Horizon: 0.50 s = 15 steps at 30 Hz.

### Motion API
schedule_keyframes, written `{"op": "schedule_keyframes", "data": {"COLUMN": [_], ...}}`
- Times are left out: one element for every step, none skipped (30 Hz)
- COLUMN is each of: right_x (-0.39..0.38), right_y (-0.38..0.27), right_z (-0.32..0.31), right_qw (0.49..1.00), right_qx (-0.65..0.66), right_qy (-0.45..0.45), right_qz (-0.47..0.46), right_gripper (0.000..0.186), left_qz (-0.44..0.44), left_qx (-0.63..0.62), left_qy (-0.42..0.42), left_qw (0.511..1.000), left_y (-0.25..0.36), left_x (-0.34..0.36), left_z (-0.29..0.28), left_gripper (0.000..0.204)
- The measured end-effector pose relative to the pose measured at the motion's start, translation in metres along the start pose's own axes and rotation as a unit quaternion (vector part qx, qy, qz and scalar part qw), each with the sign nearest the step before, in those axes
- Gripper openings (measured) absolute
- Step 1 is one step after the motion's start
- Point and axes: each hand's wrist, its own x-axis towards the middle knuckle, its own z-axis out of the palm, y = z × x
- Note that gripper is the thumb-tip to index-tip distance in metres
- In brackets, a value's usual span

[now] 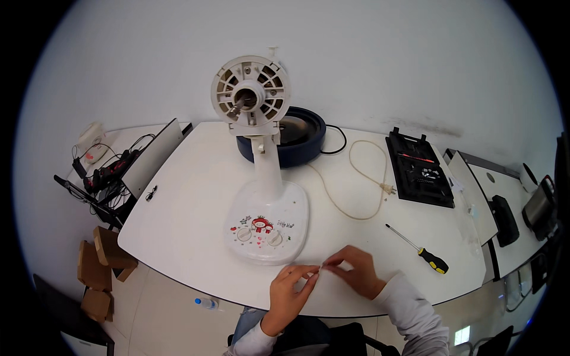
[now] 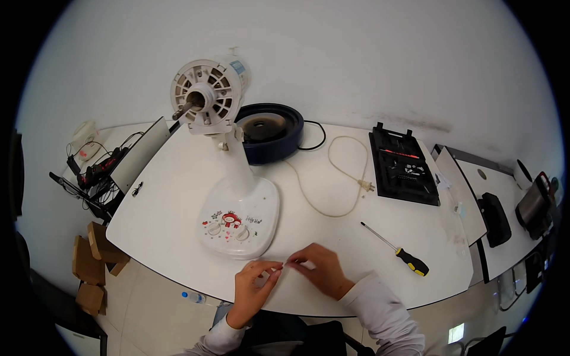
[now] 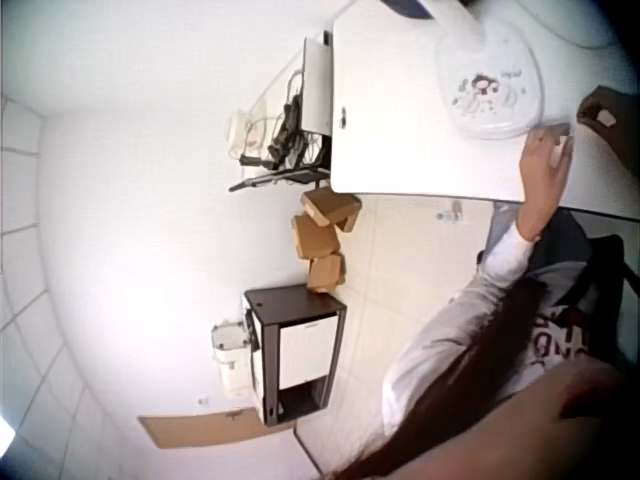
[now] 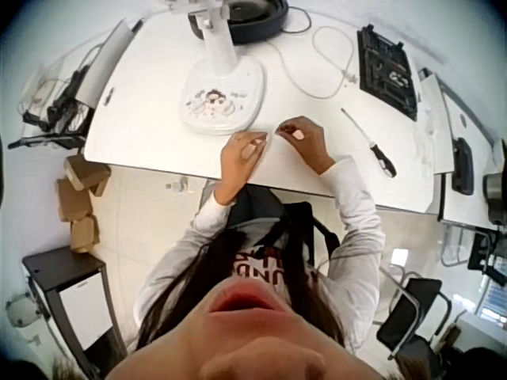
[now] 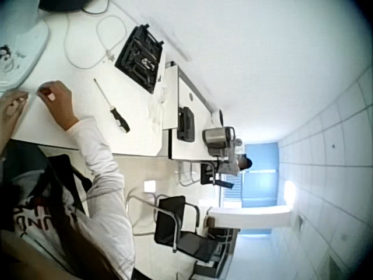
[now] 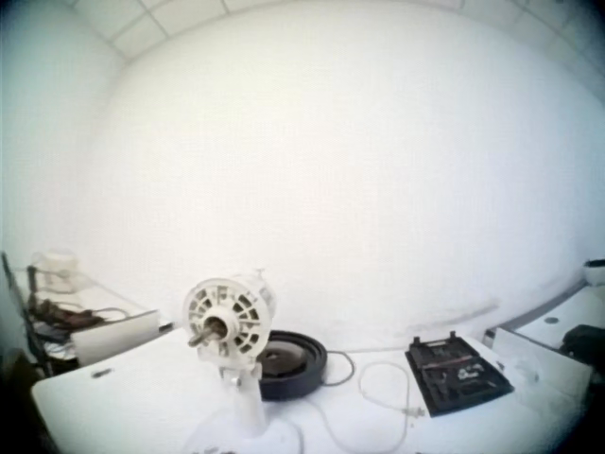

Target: The person uses a screwdriver to loosen and remove screws from the rear housing of a white table fan. They repeatedly insert and turn the screwdriver on multiple screws around the fan's motor housing while holding the fan steady with the other hand.

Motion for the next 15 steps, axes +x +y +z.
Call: {"op": "schedule_keyframes", "data": {"right_x": [-0.001, -0.002, -0.003, -0.003, -0.003, -0.004, -0.005, -0.005, -0.006, -0.006, -0.006, -0.007, -0.009, -0.008, -0.008], "right_y": [-0.003, -0.002, -0.002, 0.000, 0.001, 0.002, 0.002, 0.003, 0.003, 0.002, 0.000, -0.001, -0.003, -0.003, -0.003], "right_z": [0.004, 0.007, 0.009, 0.009, 0.010, 0.011, 0.011, 0.010, 0.010, 0.010, 0.009, 0.009, 0.008, 0.008, 0.007], "right_qw": [0.998, 0.994, 0.988, 0.987, 0.986, 0.985, 0.984, 0.983, 0.983, 0.981, 0.979, 0.977, 0.977, 0.976, 0.976], "right_qx": [-0.036, -0.052, -0.068, -0.067, -0.065, -0.063, -0.064, -0.066, -0.068, -0.073, -0.077, -0.082, -0.082, -0.080, -0.078], "right_qy": [0.000, 0.004, 0.009, 0.011, 0.011, 0.011, 0.009, 0.008, 0.007, 0.003, -0.002, -0.005, -0.007, -0.009, -0.011], "right_qz": [-0.055, -0.096, -0.136, -0.145, -0.153, -0.162, -0.164, -0.169, -0.173, -0.181, -0.188, -0.195, -0.198, -0.200, -0.203], "right_gripper": [0.015, 0.016, 0.018, 0.018, 0.019, 0.020, 0.020, 0.021, 0.021, 0.021, 0.022, 0.022, 0.022, 0.023, 0.023], "left_qz": [-0.040, -0.064, -0.089, -0.113, -0.118, -0.122, -0.127, -0.123, -0.119, -0.115, -0.111, -0.107, -0.102, -0.110, -0.117], "left_qx": [-0.041, -0.077, -0.114, -0.151, -0.144, -0.137, -0.131, -0.137, -0.143, -0.149, -0.151, -0.154, -0.157, -0.165, -0.173], "left_qy": [-0.017, -0.020, -0.022, -0.024, -0.038, -0.053, -0.068, -0.072, -0.076, -0.081, -0.086, -0.091, -0.096, -0.101, -0.106], "left_qw": [0.998, 0.995, 0.989, 0.982, 0.982, 0.981, 0.981, 0.980, 0.980, 0.979, 0.979, 0.978, 0.978, 0.975, 0.972], "left_y": [-0.002, -0.006, -0.012, -0.016, -0.016, -0.013, -0.011, -0.010, -0.010, -0.010, -0.010, -0.010, -0.010, -0.010, -0.010], "left_x": [-0.002, -0.004, -0.007, -0.007, -0.007, -0.006, -0.006, -0.006, -0.005, -0.005, -0.005, -0.005, -0.005, -0.004, -0.003], "left_z": [0.003, 0.003, 0.002, 0.001, 0.000, -0.001, -0.002, -0.003, -0.004, -0.005, -0.006, -0.007, -0.008, -0.009, -0.010], "left_gripper": [0.017, 0.015, 0.014, 0.012, 0.012, 0.011, 0.010, 0.010, 0.010, 0.010, 0.010, 0.010, 0.010, 0.010, 0.010]}}
